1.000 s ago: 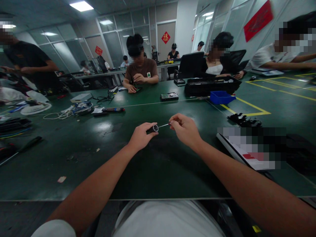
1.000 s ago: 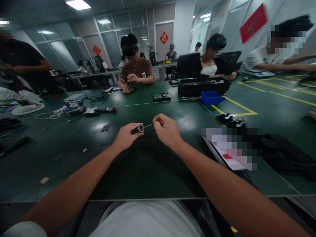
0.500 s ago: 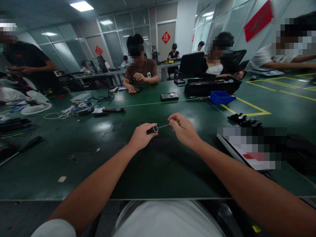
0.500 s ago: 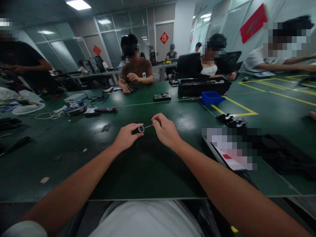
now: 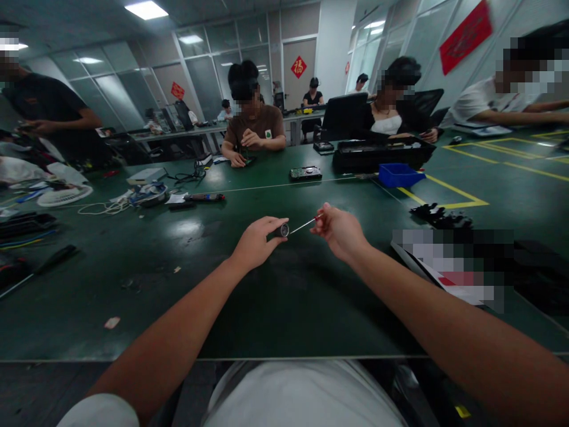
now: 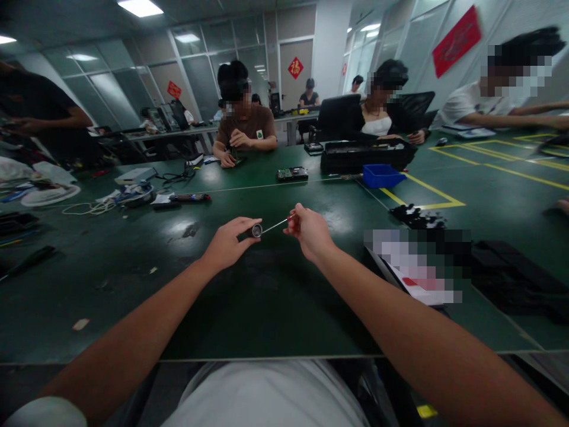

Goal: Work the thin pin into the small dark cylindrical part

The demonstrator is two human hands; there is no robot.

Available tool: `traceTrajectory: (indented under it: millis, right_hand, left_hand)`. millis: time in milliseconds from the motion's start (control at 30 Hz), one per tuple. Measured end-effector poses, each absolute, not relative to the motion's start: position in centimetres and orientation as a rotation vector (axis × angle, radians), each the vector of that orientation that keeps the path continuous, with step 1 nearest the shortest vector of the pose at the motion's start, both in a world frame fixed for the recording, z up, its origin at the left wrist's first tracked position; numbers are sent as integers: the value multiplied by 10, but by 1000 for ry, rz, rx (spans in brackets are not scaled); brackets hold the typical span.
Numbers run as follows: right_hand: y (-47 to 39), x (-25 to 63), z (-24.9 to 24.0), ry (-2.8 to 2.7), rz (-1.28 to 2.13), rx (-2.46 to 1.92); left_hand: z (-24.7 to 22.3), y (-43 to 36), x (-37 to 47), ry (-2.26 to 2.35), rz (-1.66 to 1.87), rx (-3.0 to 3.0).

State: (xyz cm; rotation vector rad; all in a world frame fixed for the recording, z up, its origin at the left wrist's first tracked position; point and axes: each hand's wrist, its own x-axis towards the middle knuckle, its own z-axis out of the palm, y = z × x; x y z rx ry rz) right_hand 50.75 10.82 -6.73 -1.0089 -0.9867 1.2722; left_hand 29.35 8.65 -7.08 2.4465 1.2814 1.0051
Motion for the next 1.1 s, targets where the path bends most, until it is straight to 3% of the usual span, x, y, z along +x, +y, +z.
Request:
traceTrajectory:
  millis: [433, 667, 967, 1100]
  right_hand:
    - [98, 506, -62, -1184, 873, -1081]
    - [92, 505, -57, -1269, 801, -1034]
    - [91, 505, -57, -1321, 798, -1033]
    - [91, 504, -58, -1342, 795, -1016]
  left_hand:
    - [-75, 92, 292, 1469, 854, 2332]
    - [-70, 88, 287, 1447, 759, 2261]
    - [-69, 90, 277, 1503, 279, 2373]
    - [-76, 94, 275, 1455, 299, 2343]
